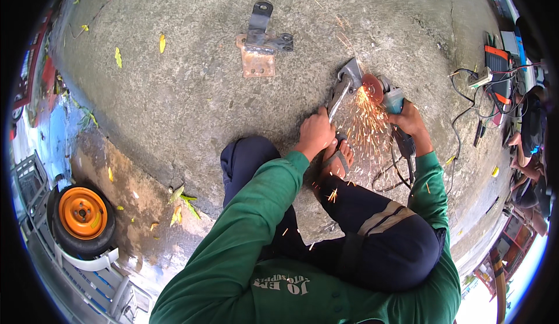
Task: The person marks a metal bracket with a pencil while sitting on the ground, then uses a bench grinder to smooth the bracket's edges. The person handles the bracket and pencil, then the grinder, producing sparks during grinding.
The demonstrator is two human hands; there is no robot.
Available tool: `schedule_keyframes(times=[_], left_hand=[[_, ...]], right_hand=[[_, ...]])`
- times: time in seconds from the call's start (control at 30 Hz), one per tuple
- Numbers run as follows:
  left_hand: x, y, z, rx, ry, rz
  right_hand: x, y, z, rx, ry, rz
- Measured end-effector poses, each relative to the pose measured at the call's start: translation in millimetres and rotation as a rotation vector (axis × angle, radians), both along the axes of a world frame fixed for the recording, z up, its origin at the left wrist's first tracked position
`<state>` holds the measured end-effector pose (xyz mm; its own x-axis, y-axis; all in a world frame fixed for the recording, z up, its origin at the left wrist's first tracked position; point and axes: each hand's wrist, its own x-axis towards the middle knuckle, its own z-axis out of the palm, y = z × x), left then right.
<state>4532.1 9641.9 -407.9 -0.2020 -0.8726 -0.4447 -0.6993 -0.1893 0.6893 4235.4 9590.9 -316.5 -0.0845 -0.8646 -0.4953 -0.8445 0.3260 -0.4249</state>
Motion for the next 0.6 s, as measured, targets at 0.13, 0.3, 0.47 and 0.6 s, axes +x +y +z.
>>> schedule_keyframes(times=[0.13,0.3,0.47,0.6], left_hand=[[-1,0,-2,-0.029,0.041,0.022],[4,-8,11,-0.007,0.052,0.029],[4,-34,37,0.141,-0.061,-0.187],[5,-37,36,0.126,-0.115,-0.185]], right_hand=[[1,5,10,-0.034,0.100,0.014],[14,15,62,-0.083,0.026,-0.161],[-1,45,117,-0.318,-0.300,-0.388],[15,63,145,-0.411,-0.379,-0.520]])
